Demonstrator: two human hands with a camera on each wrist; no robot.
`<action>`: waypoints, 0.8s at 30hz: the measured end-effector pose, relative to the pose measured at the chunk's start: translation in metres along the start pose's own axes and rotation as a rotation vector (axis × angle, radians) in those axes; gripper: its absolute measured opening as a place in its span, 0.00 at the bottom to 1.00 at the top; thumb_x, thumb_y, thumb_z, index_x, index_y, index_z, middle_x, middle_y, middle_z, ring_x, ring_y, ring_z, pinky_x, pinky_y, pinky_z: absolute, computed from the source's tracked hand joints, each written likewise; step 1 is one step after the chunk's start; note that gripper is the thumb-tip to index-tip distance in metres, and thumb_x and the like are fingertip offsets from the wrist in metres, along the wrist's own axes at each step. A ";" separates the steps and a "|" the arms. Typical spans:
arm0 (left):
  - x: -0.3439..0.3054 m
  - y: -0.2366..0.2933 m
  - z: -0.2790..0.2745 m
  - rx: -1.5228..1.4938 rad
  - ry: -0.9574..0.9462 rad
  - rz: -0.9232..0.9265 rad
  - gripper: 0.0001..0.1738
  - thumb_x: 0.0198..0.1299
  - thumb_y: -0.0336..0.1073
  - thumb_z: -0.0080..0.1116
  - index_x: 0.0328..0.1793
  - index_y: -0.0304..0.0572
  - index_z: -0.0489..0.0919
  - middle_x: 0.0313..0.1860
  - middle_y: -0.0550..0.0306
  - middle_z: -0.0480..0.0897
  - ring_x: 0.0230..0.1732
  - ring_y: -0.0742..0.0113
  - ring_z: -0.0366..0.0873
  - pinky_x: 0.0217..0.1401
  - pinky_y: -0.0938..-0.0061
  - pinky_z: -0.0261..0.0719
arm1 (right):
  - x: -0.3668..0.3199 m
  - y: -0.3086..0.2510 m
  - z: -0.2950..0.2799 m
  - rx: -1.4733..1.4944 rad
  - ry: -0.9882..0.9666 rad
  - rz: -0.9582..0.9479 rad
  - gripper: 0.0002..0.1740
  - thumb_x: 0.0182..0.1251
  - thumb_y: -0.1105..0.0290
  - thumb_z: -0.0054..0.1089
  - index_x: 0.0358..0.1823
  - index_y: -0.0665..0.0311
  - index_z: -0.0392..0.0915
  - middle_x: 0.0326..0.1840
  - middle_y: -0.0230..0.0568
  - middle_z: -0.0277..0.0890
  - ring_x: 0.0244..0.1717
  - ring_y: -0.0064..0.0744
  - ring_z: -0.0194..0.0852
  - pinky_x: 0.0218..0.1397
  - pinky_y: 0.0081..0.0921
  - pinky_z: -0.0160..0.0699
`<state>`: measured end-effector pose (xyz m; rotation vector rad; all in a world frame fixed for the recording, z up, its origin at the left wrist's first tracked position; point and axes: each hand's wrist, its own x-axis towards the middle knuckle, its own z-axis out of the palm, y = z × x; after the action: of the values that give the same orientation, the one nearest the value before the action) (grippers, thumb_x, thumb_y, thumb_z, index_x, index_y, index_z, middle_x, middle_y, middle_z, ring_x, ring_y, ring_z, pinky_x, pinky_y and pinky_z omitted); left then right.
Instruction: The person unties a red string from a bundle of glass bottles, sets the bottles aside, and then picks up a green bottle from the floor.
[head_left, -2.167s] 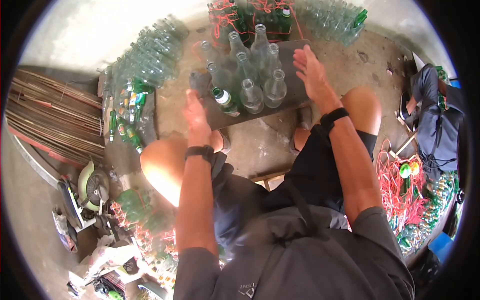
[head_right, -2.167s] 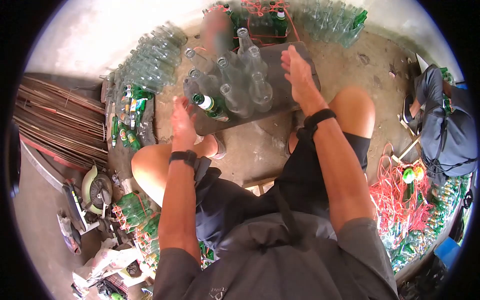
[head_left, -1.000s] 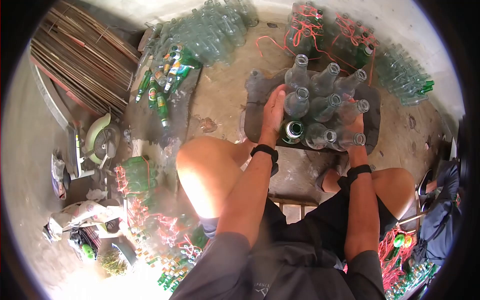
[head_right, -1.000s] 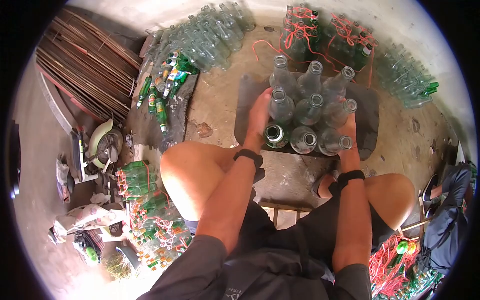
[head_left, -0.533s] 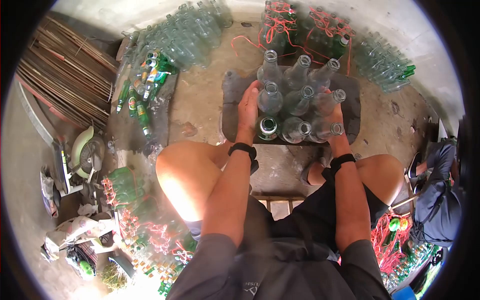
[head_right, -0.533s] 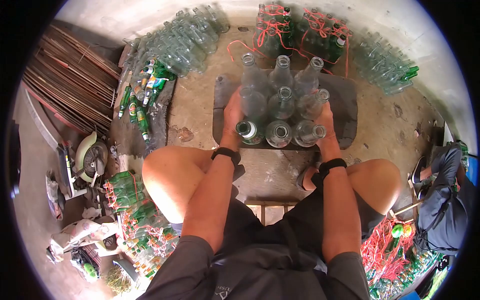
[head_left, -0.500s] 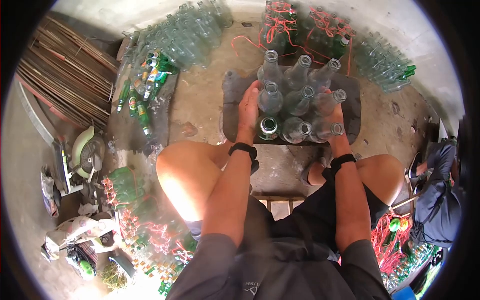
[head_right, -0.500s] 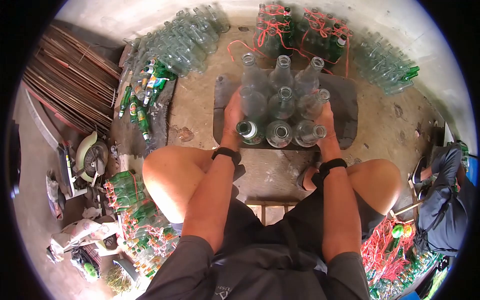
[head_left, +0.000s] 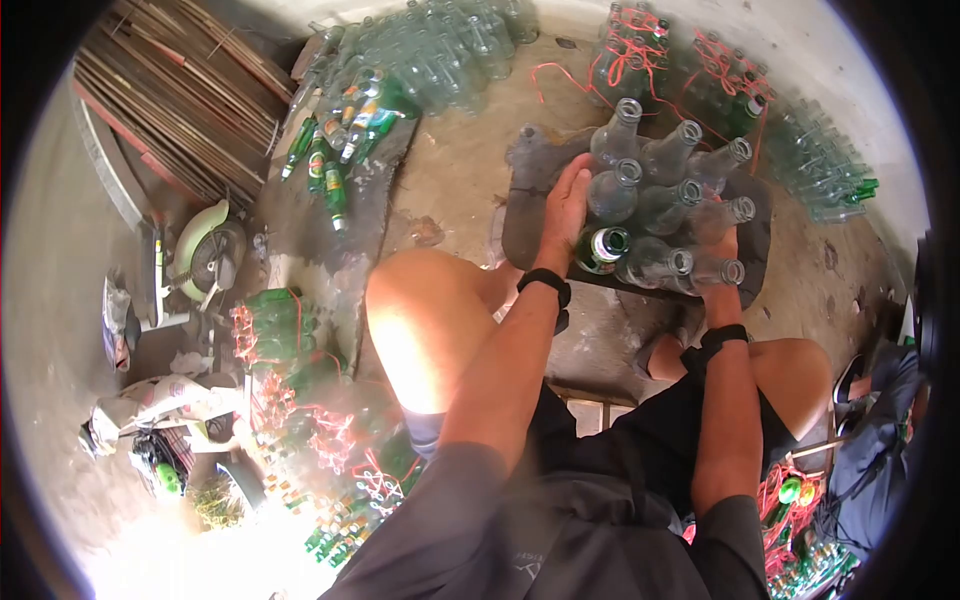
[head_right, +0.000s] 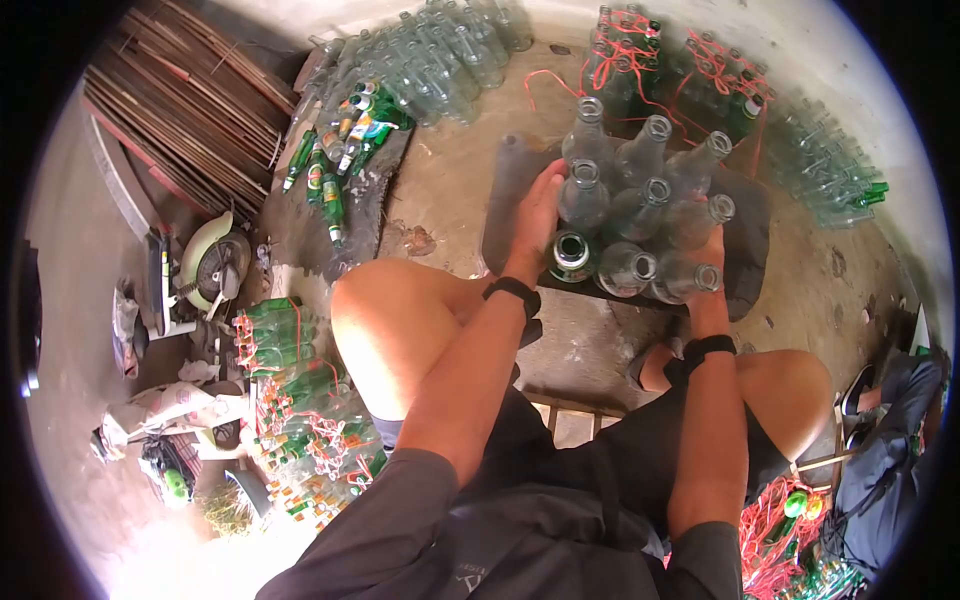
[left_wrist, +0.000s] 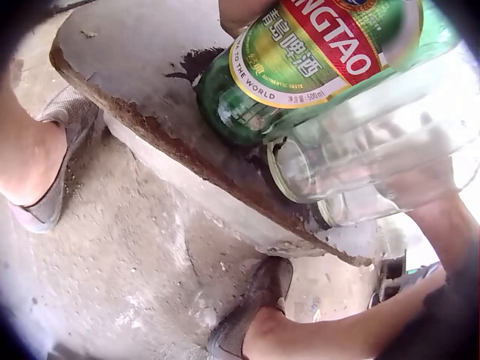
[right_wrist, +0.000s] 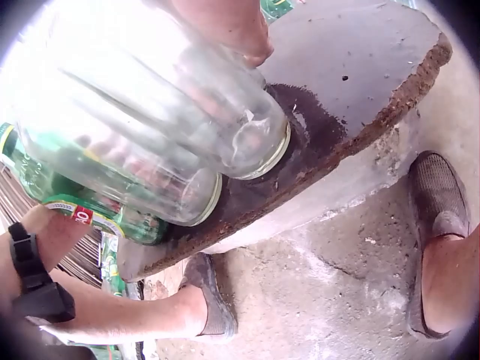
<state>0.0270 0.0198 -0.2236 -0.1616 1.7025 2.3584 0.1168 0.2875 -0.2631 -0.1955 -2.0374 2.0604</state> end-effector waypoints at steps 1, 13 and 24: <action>0.001 -0.001 0.000 0.014 0.002 0.004 0.24 0.84 0.44 0.57 0.78 0.40 0.81 0.75 0.55 0.83 0.74 0.65 0.77 0.78 0.71 0.71 | 0.000 -0.002 0.000 -0.085 -0.008 -0.011 0.32 0.84 0.72 0.59 0.84 0.66 0.62 0.78 0.40 0.73 0.75 0.33 0.76 0.81 0.32 0.74; 0.006 -0.014 -0.001 0.033 0.013 0.069 0.23 0.82 0.43 0.59 0.75 0.40 0.83 0.69 0.56 0.86 0.69 0.67 0.80 0.75 0.71 0.74 | -0.003 -0.004 -0.007 -0.183 -0.058 -0.056 0.32 0.83 0.76 0.57 0.84 0.64 0.60 0.78 0.40 0.72 0.78 0.34 0.73 0.84 0.33 0.70; 0.003 -0.012 -0.007 0.119 0.051 0.043 0.21 0.82 0.44 0.61 0.71 0.40 0.86 0.61 0.61 0.88 0.56 0.72 0.82 0.60 0.73 0.81 | 0.001 0.005 -0.020 -0.346 -0.107 -0.172 0.36 0.79 0.76 0.63 0.85 0.65 0.61 0.81 0.41 0.71 0.81 0.36 0.71 0.85 0.34 0.69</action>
<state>0.0265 0.0173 -0.2379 -0.1679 1.8824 2.2928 0.1204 0.3073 -0.2684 0.0326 -2.3724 1.6413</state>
